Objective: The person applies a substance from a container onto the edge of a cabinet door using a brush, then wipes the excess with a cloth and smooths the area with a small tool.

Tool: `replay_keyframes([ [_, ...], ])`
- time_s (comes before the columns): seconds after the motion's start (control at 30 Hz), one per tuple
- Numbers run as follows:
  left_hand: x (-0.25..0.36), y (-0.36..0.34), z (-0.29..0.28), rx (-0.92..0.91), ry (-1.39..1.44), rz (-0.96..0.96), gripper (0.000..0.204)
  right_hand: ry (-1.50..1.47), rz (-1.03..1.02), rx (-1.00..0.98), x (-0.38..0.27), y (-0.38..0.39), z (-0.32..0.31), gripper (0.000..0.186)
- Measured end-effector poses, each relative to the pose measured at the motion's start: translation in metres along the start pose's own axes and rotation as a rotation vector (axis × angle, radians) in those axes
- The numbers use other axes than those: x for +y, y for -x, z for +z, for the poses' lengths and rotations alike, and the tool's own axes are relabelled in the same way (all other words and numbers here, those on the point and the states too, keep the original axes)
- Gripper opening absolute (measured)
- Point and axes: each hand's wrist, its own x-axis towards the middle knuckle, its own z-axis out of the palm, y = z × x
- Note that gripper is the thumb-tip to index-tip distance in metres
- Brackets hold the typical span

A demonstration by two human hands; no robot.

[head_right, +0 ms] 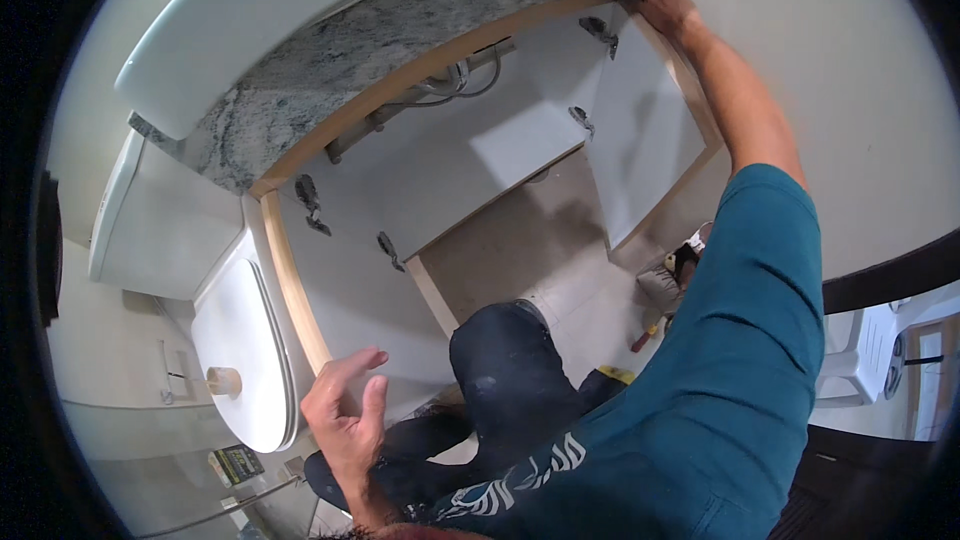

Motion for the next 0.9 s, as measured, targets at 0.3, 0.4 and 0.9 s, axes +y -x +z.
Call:
replay_keyframes([
  [0.3,0.000,0.000,-0.003,-0.038,-0.005,0.027,0.024,-0.292,0.394,0.226,-0.006,0.014,-0.061,0.032],
  [0.4,-0.001,0.000,-0.003,-0.063,-0.011,0.035,0.024,-0.954,0.868,0.450,-0.045,0.010,-0.056,0.029],
  [0.9,0.005,0.001,0.001,-0.069,-0.093,-0.010,0.024,-1.358,1.603,0.835,-0.195,-0.108,-0.082,0.037],
])
